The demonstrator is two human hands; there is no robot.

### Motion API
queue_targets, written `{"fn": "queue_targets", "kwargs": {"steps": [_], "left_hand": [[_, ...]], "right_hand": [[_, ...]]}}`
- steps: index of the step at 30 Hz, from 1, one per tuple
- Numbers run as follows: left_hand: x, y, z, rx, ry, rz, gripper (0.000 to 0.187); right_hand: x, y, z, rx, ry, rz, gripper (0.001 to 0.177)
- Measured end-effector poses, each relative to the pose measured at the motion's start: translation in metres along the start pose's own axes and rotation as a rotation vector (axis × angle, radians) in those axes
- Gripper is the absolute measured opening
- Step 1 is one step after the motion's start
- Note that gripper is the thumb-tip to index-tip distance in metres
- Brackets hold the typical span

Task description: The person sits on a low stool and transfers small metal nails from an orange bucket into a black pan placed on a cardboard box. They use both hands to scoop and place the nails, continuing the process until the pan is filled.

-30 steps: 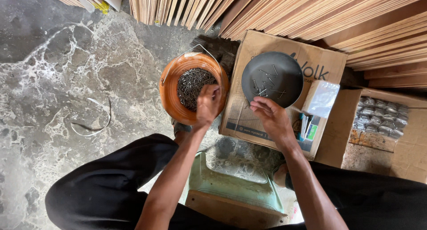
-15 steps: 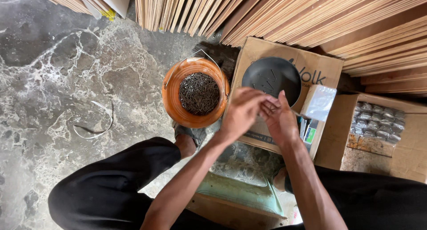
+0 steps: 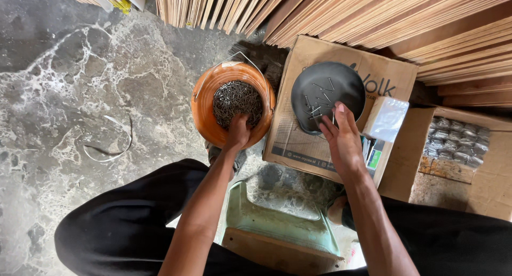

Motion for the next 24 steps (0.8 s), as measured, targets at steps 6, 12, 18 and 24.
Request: {"fn": "queue_targets", "kwargs": {"steps": [6, 12, 18, 24], "left_hand": [[-0.002, -0.017, -0.009, -0.080, -0.033, -0.142, 0.046], [0.027, -0.004, 0.016, -0.100, 0.087, -0.244, 0.042], [-0.008, -0.016, -0.001, -0.056, 0.058, -0.125, 0.036], [-0.027, -0.020, -0.013, 0.003, 0.056, -0.189, 0.040]], "right_hand": [[-0.019, -0.022, 0.014, -0.032, 0.020, 0.128, 0.054], [-0.001, -0.027, 0.012, -0.114, -0.044, 0.169, 0.045], [0.009, -0.023, 0.010, -0.137, -0.064, 0.185, 0.038], [0.006, -0.023, 0.010, -0.147, -0.062, 0.204, 0.040]]}}
Point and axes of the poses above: each hand's wrist, its own z-axis away from the middle knuckle, its own y-axis out of the back of the hand, x = y × z, the point moved 10 cm from there along -z, towards the middle knuckle, and after that the axes turned 1 degree about -z, right-handed, at the moved point
